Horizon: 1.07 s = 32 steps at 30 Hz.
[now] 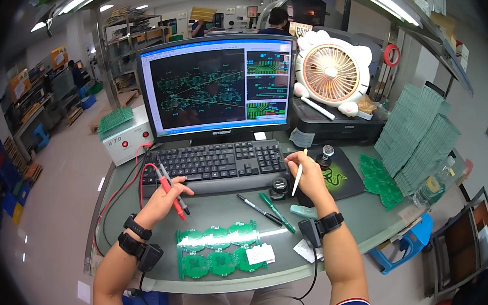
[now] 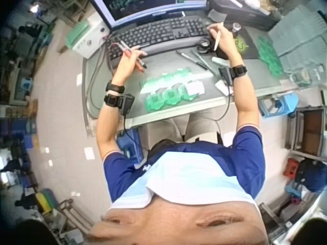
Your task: Testing a printed circuit board with multimeter probes while monitoring diagnostic software on a computer.
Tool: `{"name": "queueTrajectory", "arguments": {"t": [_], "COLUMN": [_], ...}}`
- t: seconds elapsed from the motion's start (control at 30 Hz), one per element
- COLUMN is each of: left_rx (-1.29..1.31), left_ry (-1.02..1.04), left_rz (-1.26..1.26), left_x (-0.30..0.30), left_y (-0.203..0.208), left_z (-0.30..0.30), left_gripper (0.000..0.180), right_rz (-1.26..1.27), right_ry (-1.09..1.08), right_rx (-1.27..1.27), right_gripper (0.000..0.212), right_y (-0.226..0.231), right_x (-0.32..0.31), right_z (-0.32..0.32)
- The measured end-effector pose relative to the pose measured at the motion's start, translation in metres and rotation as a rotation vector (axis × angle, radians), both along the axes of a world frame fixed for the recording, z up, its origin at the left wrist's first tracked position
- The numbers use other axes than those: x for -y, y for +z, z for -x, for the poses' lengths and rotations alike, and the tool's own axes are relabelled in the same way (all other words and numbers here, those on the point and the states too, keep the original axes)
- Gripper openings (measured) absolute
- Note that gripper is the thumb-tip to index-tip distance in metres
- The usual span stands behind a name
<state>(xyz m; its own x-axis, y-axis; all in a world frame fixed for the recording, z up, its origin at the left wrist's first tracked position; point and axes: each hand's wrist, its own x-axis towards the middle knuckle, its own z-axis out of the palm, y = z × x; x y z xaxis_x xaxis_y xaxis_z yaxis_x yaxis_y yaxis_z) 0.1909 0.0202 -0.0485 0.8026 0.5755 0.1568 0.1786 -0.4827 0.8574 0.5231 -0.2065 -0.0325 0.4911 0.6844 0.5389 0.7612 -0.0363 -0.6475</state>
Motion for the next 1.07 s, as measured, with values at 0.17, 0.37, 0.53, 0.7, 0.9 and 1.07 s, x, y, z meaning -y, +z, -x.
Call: {"name": "queueTrajectory", "arguments": {"t": [0.17,0.37,0.53,0.7,0.9,1.07], "left_rx": [0.064,0.214,0.275,0.333,0.308,0.297], "left_ry": [0.0,0.013,0.132,0.116,0.123,0.113], "left_rz": [0.044,0.183,0.386,0.499,0.483,0.469], "left_x": [0.009,0.02,0.02,0.018,0.02,0.019], "left_y": [0.01,0.037,0.032,0.027,0.023,0.019], "left_z": [0.007,0.02,0.05,0.057,0.058,0.056], "left_gripper": [0.045,0.045,0.049,0.049,0.051,0.052], "right_rz": [-0.014,-0.064,0.246,0.429,0.498,0.489], "right_ry": [-0.007,0.125,0.374,0.493,0.473,0.457], "right_rx": [-0.033,-0.136,-0.086,0.322,0.392,0.431], "right_gripper": [0.013,0.016,0.028,0.048,0.052,0.05], "right_y": [-0.005,0.001,0.052,0.026,0.003,-0.007], "right_x": [0.003,0.012,0.033,0.061,0.067,0.055], "right_z": [0.0,-0.011,0.084,0.16,0.191,0.2]}}
